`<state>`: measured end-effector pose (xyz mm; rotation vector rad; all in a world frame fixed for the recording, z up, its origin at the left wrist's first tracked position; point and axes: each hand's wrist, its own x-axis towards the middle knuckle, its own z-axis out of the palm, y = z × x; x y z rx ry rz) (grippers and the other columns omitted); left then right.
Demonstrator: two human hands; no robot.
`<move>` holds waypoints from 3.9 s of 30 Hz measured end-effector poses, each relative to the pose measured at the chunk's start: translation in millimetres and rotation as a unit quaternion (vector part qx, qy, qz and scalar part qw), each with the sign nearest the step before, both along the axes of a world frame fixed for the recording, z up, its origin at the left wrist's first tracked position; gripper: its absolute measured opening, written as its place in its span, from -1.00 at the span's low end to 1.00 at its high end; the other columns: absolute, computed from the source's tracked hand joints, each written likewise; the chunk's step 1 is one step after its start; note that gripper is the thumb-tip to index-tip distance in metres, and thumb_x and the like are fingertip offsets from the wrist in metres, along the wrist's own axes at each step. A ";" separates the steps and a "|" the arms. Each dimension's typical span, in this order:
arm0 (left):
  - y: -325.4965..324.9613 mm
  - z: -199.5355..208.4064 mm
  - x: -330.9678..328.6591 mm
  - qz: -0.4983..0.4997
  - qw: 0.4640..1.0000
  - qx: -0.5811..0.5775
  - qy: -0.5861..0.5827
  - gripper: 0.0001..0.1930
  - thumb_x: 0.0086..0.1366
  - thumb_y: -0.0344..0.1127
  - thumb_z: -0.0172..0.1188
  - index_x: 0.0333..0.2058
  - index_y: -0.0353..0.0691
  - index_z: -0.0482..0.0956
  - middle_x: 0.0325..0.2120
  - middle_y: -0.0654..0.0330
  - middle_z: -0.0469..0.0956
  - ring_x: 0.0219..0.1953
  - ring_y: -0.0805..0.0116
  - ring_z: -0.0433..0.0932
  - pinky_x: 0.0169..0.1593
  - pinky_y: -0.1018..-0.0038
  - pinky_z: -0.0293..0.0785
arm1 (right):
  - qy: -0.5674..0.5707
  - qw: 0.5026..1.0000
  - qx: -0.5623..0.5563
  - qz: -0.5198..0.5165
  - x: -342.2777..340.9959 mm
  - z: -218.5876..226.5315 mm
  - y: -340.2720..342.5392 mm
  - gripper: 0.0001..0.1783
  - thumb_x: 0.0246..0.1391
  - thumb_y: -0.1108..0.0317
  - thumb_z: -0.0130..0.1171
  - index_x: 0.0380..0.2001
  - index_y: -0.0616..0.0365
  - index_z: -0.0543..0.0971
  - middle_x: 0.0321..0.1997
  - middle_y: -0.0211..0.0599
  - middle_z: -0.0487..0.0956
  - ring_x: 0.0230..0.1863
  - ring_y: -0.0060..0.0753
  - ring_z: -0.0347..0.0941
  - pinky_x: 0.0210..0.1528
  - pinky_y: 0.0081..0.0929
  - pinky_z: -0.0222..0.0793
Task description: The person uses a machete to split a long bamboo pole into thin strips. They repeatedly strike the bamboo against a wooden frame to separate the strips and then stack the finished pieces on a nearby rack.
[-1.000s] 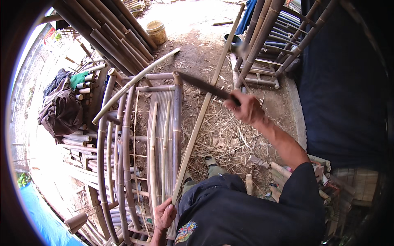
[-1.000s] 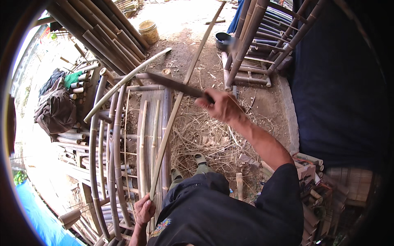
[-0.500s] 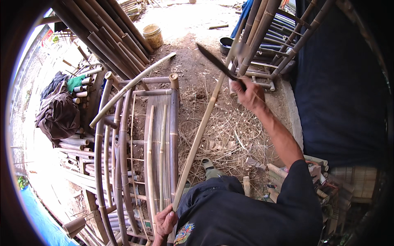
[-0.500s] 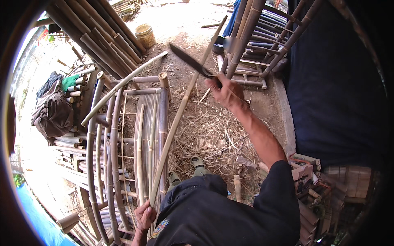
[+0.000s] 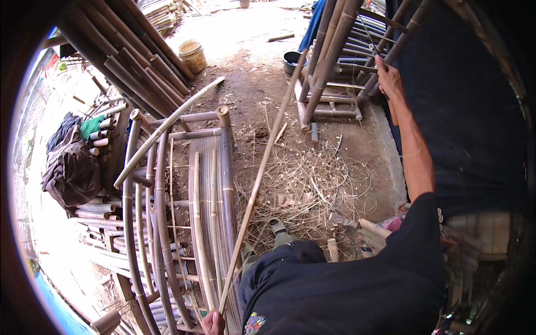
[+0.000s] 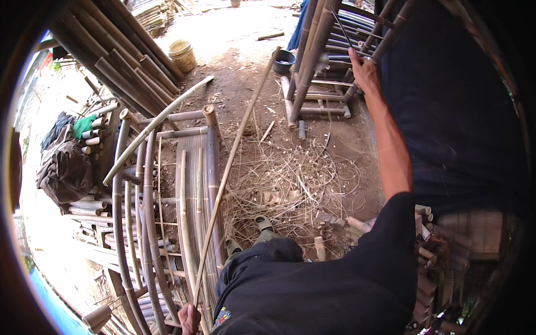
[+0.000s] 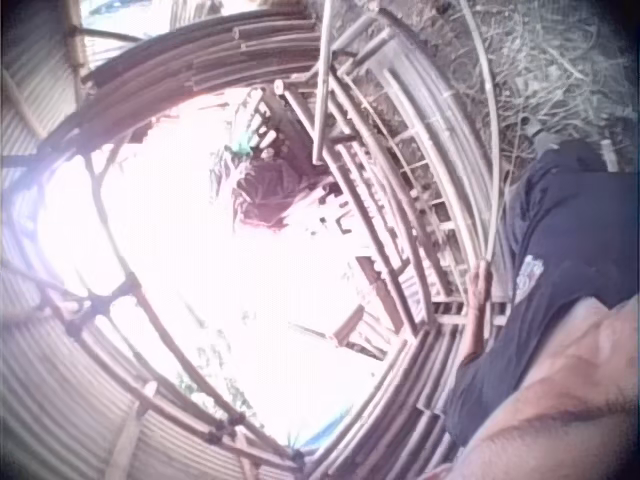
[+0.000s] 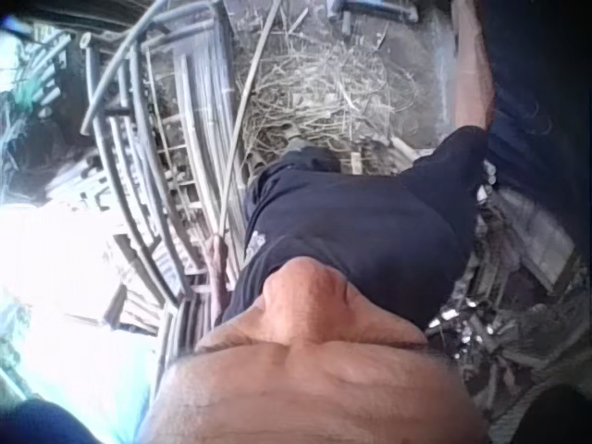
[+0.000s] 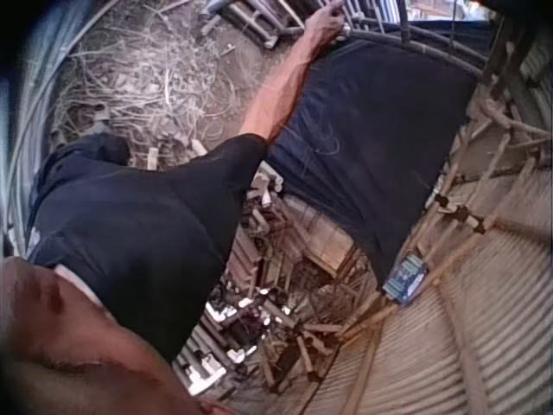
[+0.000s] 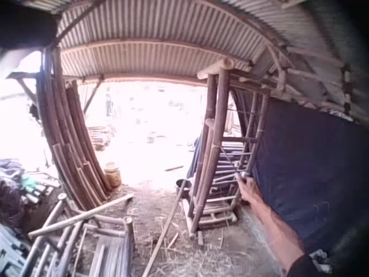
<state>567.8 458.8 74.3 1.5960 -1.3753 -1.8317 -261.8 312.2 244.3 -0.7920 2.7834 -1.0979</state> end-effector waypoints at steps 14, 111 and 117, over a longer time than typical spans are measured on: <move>-173.7 63.3 -249.1 -0.086 0.991 -0.061 0.084 -0.70 0.41 -0.24 0.07 -0.08 -0.36 0.59 -0.66 0.46 0.31 -0.61 0.70 0.20 -0.56 0.61 0.12 | 0.188 0.840 -0.041 0.508 371.2 -133.8 14.3 -0.26 0.07 -0.46 -0.04 -0.47 0.13 0.47 -0.59 -0.24 0.54 -0.58 -0.22 0.57 -0.53 -0.30 0.53; -73.4 34.0 -126.8 -0.193 0.968 0.154 0.038 -0.49 0.46 0.01 -0.07 -0.48 -0.32 0.55 -0.67 0.27 0.41 -0.52 0.48 0.43 -0.44 0.47 0.37 | -0.252 0.908 -0.209 0.263 319.9 -170.0 -11.1 -0.44 0.07 -0.25 0.20 -0.47 0.10 0.47 -0.63 -0.49 0.41 -0.75 -0.62 0.23 -0.69 -0.62 0.28; -114.1 36.2 -162.8 -0.228 0.956 -0.134 0.125 -0.51 0.39 -0.04 0.08 0.11 -0.31 0.39 -0.07 0.07 0.48 0.05 0.22 0.45 0.17 0.36 0.33 | -0.443 0.840 -0.199 0.242 357.7 -143.7 -21.2 -0.63 0.05 0.10 0.37 -0.55 0.12 0.48 -0.68 -0.52 0.40 -0.70 -0.64 0.38 -0.68 -0.64 0.32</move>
